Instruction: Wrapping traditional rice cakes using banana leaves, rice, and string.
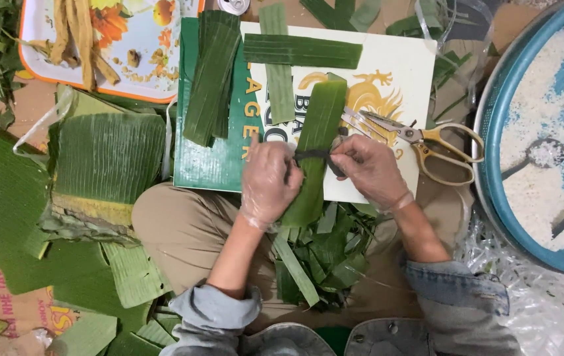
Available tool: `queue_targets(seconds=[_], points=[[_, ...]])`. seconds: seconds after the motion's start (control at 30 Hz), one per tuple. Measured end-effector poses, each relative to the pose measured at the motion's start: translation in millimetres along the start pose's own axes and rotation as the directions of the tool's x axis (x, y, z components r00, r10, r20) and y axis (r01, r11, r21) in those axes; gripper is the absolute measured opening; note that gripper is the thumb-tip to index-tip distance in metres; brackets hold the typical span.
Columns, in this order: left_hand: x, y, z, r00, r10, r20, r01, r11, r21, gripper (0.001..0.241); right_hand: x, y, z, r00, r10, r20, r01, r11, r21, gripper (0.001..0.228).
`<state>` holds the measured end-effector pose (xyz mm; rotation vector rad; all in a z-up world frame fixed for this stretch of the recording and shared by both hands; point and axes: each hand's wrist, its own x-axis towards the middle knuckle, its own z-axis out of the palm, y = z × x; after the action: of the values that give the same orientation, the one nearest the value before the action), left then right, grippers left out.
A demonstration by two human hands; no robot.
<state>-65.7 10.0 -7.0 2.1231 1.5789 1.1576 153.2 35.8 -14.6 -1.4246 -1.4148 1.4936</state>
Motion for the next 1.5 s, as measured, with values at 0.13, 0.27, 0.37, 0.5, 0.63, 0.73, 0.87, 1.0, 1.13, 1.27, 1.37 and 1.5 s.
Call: queue_targets(seconds=[0.13,0.27,0.37,0.5,0.63,0.73,0.87,1.0,1.13,1.27,1.37,1.5], points=[[-1.4,4.8,-3.0,0.977,-0.192,0.089,0.207,0.95,-0.232,0.014,2.3,3.9,0.1,1.0,-0.022,0.018,0.022,1.0,0.02,0.012],[-4.0,3.5,4.8,0.939,-0.308,0.156,0.337,0.717,-0.611,0.012,-2.6,2.9,5.6,0.999,-0.033,-0.02,0.033,0.999,-0.004,0.009],[-13.9,-13.9,3.6,0.893,-0.329,0.308,0.451,0.653,-0.608,0.008,-4.2,5.1,7.2,0.999,-0.029,-0.046,0.031,0.999,0.023,0.009],[0.7,-22.2,-21.1,0.757,-0.278,0.591,0.624,0.575,-0.529,0.016,-5.7,6.0,12.2,0.999,-0.013,-0.051,0.015,0.999,0.043,0.008],[12.6,-1.7,-47.4,0.726,-0.366,0.582,0.581,0.78,-0.234,0.012,-6.0,10.5,12.1,0.998,-0.017,-0.055,0.019,0.999,0.038,0.009],[5.2,-3.8,-41.6,0.9,-0.278,0.336,0.42,0.761,-0.494,0.015,-7.0,6.4,13.3,0.997,-0.045,-0.061,0.047,0.998,0.039,0.009],[-6.9,-25.2,-22.7,0.804,-0.415,0.425,0.573,0.355,-0.739,0.008,-8.2,7.5,14.6,0.994,-0.082,-0.071,0.083,0.996,0.016,0.007],[-14.5,-44.6,-24.0,0.716,-0.52,0.466,0.665,0.306,-0.681,0.007,-11.7,9.4,15.6,0.991,-0.048,-0.125,0.059,0.995,0.082,0.008],[-1.9,-17.5,-32.5,0.762,-0.591,0.266,0.647,0.679,-0.346,0.005,-11.3,12.7,13.1,0.993,-0.069,-0.092,0.073,0.996,0.051,0.008],[-9.3,11.6,-20.0,0.983,-0.126,-0.13,0.146,0.978,0.152,0.023,-12.5,8.5,16.8,0.99,-0.076,-0.12,0.082,0.996,0.041,0.013],[-13.7,22.1,3.1,0.978,-0.2,-0.061,0.209,0.955,0.21,0.022,-14.2,8.4,20.8,0.985,-0.096,-0.146,0.099,0.995,0.014,0.012],[0.7,35.6,13.1,0.948,-0.289,-0.135,0.282,0.957,-0.067,0.011,-18.6,7.2,24.9,0.977,-0.135,-0.166,0.127,0.99,-0.053,0.011]])
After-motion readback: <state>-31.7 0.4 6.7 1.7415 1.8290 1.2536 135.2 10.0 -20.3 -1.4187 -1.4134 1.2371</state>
